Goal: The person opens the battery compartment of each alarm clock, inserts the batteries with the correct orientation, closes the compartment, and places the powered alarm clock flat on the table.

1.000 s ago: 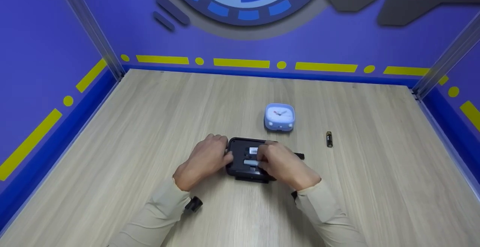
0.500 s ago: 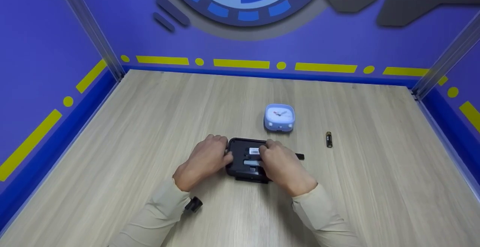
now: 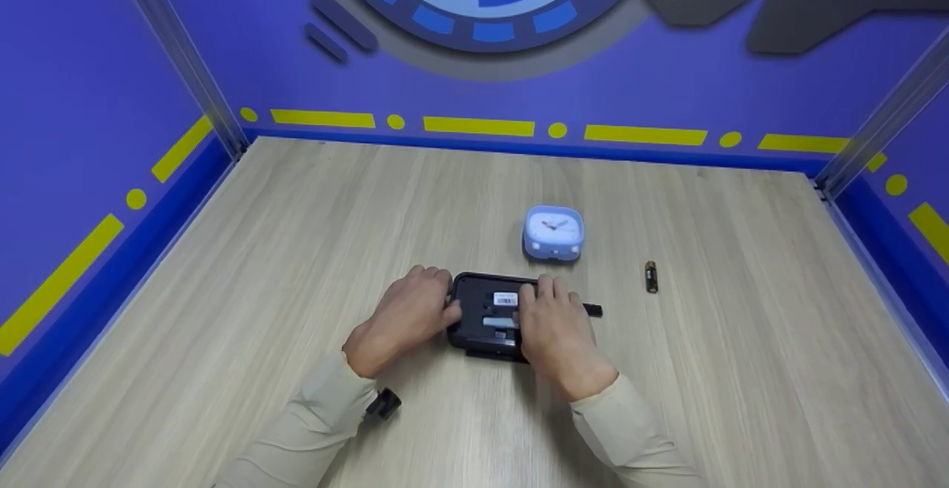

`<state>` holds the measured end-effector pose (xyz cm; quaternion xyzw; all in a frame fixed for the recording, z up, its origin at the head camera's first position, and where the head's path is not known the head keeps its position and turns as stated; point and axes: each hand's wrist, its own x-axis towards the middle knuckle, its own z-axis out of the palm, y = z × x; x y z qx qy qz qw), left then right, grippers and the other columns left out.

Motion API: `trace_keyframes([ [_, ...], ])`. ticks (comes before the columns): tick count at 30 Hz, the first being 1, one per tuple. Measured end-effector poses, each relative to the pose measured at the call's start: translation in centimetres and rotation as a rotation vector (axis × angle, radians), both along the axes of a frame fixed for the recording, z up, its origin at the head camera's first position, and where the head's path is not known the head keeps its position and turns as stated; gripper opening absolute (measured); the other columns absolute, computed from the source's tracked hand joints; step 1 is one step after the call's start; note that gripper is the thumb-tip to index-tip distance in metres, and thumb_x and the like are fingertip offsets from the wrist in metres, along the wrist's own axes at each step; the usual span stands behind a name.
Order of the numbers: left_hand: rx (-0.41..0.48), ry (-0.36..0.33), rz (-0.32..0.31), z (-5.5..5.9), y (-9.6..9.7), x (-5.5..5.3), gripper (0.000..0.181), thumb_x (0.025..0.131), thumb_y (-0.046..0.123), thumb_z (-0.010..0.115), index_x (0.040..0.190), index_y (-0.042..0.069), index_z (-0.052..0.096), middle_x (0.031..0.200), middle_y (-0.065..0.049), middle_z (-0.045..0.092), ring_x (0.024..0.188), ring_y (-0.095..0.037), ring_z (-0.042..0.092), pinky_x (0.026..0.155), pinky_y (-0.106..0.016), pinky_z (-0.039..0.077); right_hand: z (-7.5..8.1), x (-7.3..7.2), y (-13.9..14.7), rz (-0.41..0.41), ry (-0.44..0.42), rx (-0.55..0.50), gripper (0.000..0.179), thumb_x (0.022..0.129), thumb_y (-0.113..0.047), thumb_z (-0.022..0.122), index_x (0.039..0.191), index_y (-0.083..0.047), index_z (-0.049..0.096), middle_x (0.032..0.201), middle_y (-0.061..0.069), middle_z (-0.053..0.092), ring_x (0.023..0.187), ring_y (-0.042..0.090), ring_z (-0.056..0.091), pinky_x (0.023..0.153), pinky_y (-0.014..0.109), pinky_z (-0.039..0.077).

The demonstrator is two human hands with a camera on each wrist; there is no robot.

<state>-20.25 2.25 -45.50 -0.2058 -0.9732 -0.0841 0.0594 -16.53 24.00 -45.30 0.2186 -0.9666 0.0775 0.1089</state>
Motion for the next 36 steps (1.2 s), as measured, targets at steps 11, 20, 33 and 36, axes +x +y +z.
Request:
trace_keyframes([
  [11, 0.002, -0.023, 0.001, 0.0, 0.0, -0.1, 0.030, 0.098, 0.029, 0.069, 0.103, 0.000, 0.073, 0.095, -0.011, 0.070, 0.090, -0.028, 0.064, 0.072, -0.040, 0.056, -0.3, -0.2, 0.5, -0.034, -0.090, -0.052, 0.023, 0.103, -0.015, 0.070, 0.102, 0.000, 0.052, 0.096, 0.017, 0.049, 0.089, 0.037, 0.049, 0.077, 0.057, 0.047],
  [20, 0.001, -0.050, 0.009, 0.0, 0.1, -0.2, 0.030, 0.098, 0.028, 0.068, 0.105, -0.001, 0.073, 0.096, -0.010, 0.070, 0.091, -0.028, 0.063, 0.074, -0.040, 0.056, -0.7, -0.3, 1.1, -0.021, -0.096, -0.108, 0.023, 0.102, -0.016, 0.072, 0.098, -0.005, 0.052, 0.093, 0.012, 0.045, 0.084, 0.033, 0.047, 0.075, 0.052, 0.044],
  [33, 0.032, 0.008, -0.003, -0.2, 0.0, -0.1, 0.024, 0.095, 0.025, 0.070, 0.094, 0.002, 0.072, 0.088, -0.010, 0.069, 0.084, -0.028, 0.063, 0.067, -0.039, 0.055, -0.7, -0.5, 1.2, 0.011, -0.075, -0.132, 0.026, 0.098, -0.012, 0.077, 0.098, -0.005, 0.052, 0.093, 0.014, 0.046, 0.083, 0.035, 0.048, 0.072, 0.050, 0.045],
  [36, 0.022, -0.010, 0.005, -0.1, 0.0, -0.1, 0.026, 0.096, 0.027, 0.070, 0.098, 0.001, 0.072, 0.092, -0.010, 0.070, 0.087, -0.028, 0.064, 0.070, -0.040, 0.055, -0.7, -0.5, 1.1, 0.004, -0.081, -0.136, 0.027, 0.098, -0.012, 0.078, 0.097, -0.006, 0.052, 0.093, 0.013, 0.046, 0.083, 0.034, 0.047, 0.072, 0.049, 0.044],
])
